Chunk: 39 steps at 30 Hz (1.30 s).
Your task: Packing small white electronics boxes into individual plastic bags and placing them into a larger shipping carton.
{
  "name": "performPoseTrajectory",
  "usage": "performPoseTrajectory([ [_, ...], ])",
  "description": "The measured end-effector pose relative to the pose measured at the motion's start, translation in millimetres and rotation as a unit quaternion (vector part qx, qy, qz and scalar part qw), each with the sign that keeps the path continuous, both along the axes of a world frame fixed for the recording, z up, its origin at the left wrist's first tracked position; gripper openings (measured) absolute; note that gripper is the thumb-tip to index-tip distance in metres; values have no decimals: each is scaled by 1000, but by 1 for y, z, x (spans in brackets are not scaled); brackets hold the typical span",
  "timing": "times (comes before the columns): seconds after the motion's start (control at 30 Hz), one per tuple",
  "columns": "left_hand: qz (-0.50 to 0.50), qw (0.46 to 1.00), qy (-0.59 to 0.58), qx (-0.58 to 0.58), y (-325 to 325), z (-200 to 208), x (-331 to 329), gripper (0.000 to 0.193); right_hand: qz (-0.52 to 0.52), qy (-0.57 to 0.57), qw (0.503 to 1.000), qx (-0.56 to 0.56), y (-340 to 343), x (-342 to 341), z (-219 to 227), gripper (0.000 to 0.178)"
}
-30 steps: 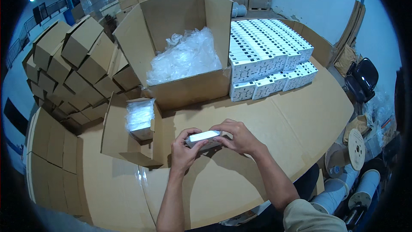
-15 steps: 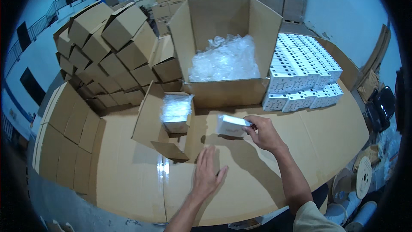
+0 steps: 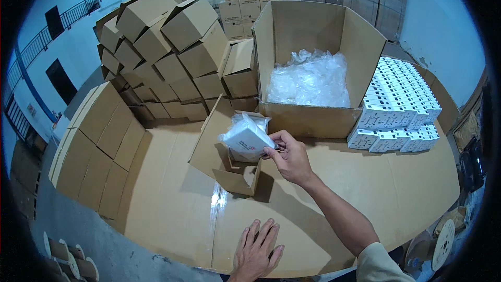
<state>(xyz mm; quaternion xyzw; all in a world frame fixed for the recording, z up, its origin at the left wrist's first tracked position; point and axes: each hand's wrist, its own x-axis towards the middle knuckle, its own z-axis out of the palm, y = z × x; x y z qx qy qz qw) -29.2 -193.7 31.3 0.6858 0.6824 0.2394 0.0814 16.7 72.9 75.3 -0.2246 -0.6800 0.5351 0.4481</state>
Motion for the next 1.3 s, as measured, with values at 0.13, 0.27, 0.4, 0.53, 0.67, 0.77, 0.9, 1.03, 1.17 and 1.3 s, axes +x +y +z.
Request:
performPoseTrajectory([
  [0.13,-8,1000,11,-27,4,-2,-9,60,-2,-134,987,84,0,6,20,20],
  [0.27,-4,1000,18,-19,7,1,-8,57,12,-209,948,239,6,2,30,24],
  [0.4,-3,1000,15,-15,8,0,-9,56,2,-260,930,261,3,-9,33,24],
  [0.53,-1,1000,17,-13,7,0,-11,55,-40,-323,887,329,-7,-26,25,22],
  [0.67,4,1000,7,10,8,-3,-7,53,-67,-337,870,355,-12,-34,17,21],
  [0.77,4,1000,6,7,7,-4,-8,52,-50,-358,869,338,-16,-33,27,34],
  [0.9,14,1000,-2,5,5,-5,-7,52,-67,-340,857,383,-10,-41,8,34],
  [1.03,3,1000,-1,5,6,-4,-7,52,-101,-364,837,395,-8,-50,3,22],
  [1.17,-9,1000,-20,-14,11,-3,-7,57,-137,-407,817,385,-9,-51,5,20],
  [1.3,-4,1000,14,1,9,-2,0,55,-104,-446,826,330,-12,-51,15,30],
])
